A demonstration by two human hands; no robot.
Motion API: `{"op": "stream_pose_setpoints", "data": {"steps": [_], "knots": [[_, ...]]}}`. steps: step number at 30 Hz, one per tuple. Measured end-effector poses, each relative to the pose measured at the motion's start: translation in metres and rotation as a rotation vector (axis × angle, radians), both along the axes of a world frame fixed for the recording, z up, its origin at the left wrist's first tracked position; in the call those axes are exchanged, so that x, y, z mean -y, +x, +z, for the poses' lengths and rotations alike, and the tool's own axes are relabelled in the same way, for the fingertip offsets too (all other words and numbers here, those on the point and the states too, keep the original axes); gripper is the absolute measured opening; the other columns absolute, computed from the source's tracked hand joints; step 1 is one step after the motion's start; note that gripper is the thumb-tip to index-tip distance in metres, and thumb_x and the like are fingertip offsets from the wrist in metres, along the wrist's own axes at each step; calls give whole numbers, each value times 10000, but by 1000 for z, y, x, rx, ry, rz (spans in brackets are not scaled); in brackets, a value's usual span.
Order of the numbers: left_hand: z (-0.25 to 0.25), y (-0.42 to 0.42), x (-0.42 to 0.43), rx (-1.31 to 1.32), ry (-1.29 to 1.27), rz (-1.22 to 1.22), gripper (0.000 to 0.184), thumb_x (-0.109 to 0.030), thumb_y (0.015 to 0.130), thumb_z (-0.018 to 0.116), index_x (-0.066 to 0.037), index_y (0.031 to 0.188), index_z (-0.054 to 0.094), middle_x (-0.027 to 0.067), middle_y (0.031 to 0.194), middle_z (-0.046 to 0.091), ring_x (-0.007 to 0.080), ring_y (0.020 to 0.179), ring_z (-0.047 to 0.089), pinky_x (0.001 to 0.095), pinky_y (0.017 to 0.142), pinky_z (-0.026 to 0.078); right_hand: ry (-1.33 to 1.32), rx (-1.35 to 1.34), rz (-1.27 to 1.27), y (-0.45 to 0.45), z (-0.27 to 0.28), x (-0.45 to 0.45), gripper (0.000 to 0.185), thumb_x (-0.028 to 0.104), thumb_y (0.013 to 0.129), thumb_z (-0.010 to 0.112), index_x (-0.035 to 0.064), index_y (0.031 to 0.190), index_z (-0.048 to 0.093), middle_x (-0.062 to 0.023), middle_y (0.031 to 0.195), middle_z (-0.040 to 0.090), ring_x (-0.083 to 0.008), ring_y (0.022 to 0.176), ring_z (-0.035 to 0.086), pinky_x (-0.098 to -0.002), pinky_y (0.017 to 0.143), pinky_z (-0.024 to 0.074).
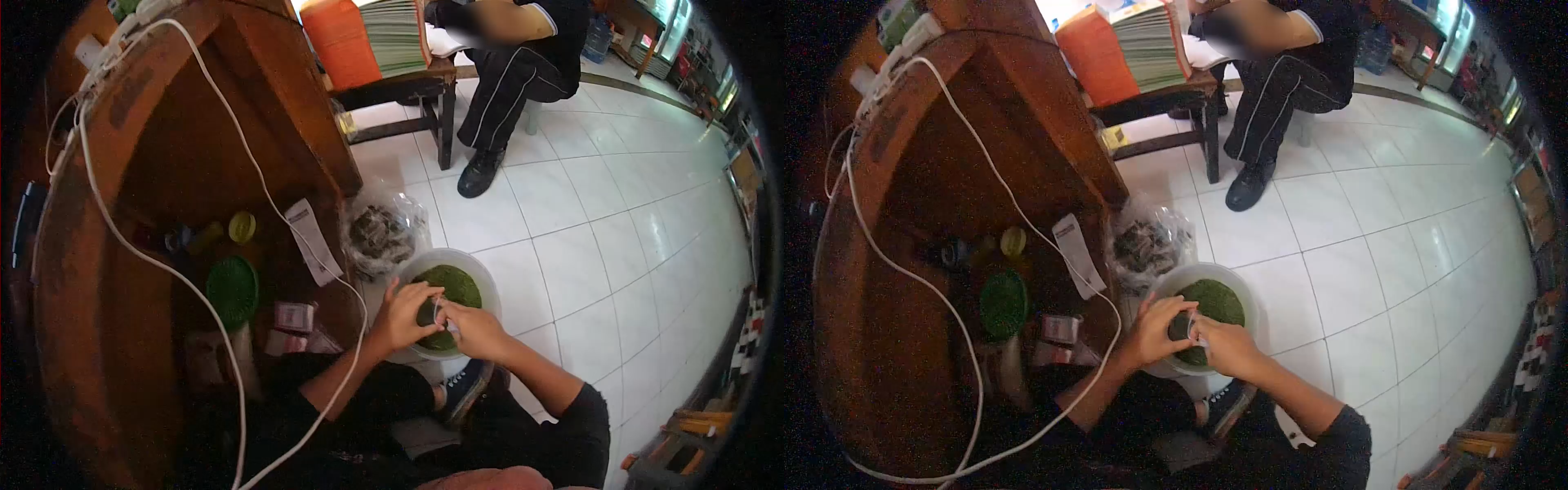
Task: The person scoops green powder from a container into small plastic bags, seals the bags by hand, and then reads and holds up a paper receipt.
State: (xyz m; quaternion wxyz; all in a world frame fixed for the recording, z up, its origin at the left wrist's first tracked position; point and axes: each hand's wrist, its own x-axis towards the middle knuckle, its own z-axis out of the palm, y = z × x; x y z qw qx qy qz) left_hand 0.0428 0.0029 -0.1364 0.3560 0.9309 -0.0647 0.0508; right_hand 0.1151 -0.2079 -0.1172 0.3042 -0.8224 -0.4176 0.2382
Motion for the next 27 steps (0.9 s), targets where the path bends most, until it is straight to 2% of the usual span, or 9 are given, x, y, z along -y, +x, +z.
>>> {"op": "stream_pose_setpoints", "data": {"steps": [5,7,10,12,14,15,18,20,27], "knots": [[-6,10,9,-50,-72,-76,560,-349,772,871,-155,1261,679,117,1318,655,308,1346,551,626,1213,210,-155,5,-16,-8,19,19,292,26,879,602,151,1142,620,-124,1373,646,-383,1000,707,-509,809,560],[-10,12,7,-29,-49,-76,476,-341,783,866,-132,1181,707,122,1232,694,306,1322,571,626,1216,200,62,-21,-201,-13,-3,29,375,18,893,582,164,1231,656,-145,1264,700,-366,980,716,-470,818,570],[5,21,-5,12,-230,142,427,-252,787,874,-101,1153,713,124,1205,715,297,1241,630,507,1155,373,189,-95,-434,14,19,31,356,91,925,598,134,1272,665,-166,1126,727,-370,950,717,-460,830,571],[-5,24,-13,-4,-356,243,432,-221,796,873,-97,1176,711,126,1227,713,282,1220,645,455,1119,436,251,-49,-483,28,18,31,323,124,931,615,117,1249,670,-166,1087,730,-367,929,720,-470,816,572],[-17,28,-23,81,-605,442,451,-157,868,836,-52,1274,668,128,1281,691,232,1191,652,358,1043,503,111,339,-425,36,-4,29,282,194,935,662,101,1200,682,-151,1039,741,-361,913,731,-487,781,575],[-17,31,-24,83,-610,448,451,-157,868,836,-52,1274,668,128,1281,691,232,1191,652,358,1043,503,108,341,-419,34,-13,24,282,194,935,662,101,1200,682,-151,1039,741,-361,913,731,-487,781,575],[-15,36,-30,23,-1166,612,482,-112,970,740,41,1388,554,136,1340,642,208,1214,628,320,1060,493,-277,290,-243,25,-49,-2,215,206,901,688,77,1070,719,-157,948,747,-363,871,740,-502,742,579],[-17,34,-27,29,-1212,625,496,-109,969,737,36,1401,541,136,1348,636,209,1219,624,318,1060,493,-432,373,47,21,-84,-13,146,174,870,668,56,931,730,-172,863,734,-373,838,740,-497,723,582],[-17,33,-34,-32,-1156,586,579,-43,936,752,12,1447,485,152,1391,601,211,1268,592,332,1076,491,-319,528,-131,42,-96,-36,106,117,856,627,59,847,716,-159,780,714,-348,783,737,-470,656,573]]}}
